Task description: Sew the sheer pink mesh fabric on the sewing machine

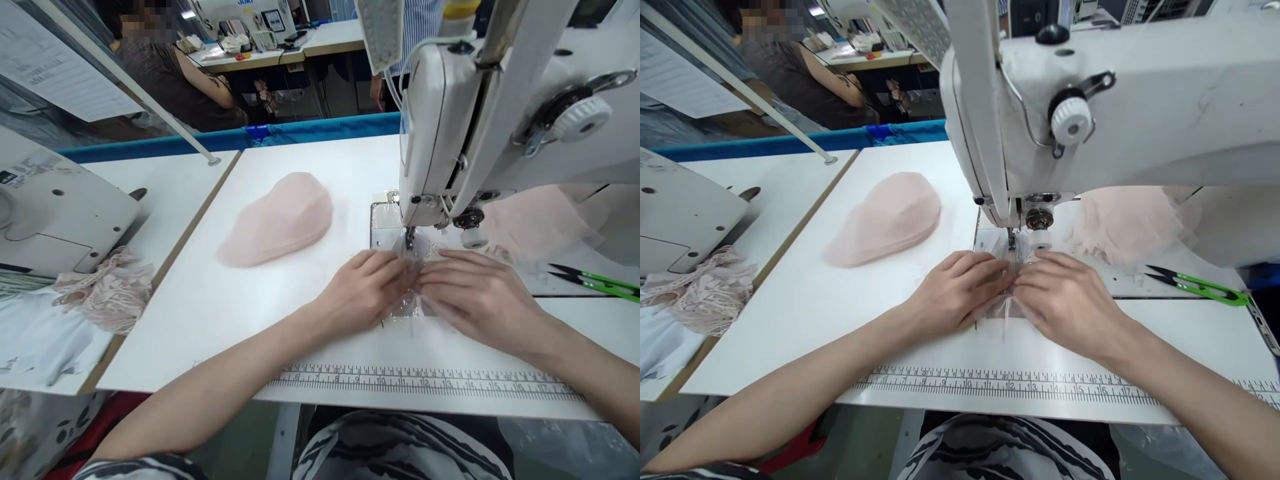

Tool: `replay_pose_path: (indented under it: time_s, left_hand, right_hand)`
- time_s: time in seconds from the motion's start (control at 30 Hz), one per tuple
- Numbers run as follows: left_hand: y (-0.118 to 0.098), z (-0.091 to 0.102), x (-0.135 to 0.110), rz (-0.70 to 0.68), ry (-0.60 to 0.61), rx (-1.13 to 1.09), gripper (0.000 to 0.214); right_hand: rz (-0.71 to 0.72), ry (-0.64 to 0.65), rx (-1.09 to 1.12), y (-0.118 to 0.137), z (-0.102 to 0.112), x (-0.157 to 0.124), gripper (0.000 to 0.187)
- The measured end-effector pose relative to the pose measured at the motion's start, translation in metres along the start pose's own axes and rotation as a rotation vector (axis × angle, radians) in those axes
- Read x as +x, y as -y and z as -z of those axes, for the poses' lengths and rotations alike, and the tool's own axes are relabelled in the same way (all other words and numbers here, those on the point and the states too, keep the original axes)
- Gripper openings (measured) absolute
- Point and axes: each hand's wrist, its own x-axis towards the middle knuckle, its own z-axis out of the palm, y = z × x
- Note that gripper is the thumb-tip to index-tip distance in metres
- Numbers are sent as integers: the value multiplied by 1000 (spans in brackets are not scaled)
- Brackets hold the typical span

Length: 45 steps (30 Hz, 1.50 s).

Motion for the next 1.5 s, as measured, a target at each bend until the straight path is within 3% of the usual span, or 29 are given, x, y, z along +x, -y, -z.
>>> replay_pose_path:
  time_s: [0.1, 0.2, 0.83, 1.23, 1.5]
  left_hand:
    - [-7, 1, -6, -50, 16, 151, 31]
    - [-9, 3, -8, -61, 41, 183, 33]
    - [-4, 1, -7, -58, 14, 173, 31]
    - [2, -5, 0, 33, -10, 135, 32]
    - [1, -3, -5, -40, -83, 132, 28]
  right_hand:
    - [90, -15, -146, 4, -1, -1, 22]
    - [106, -26, -144, 6, -1, 0, 23]
    - [83, -69, -136, 4, -6, 0, 23]
    - [87, -70, -204, -6, -7, 2, 23]
    - [119, -61, -285, -3, -4, 2, 19]
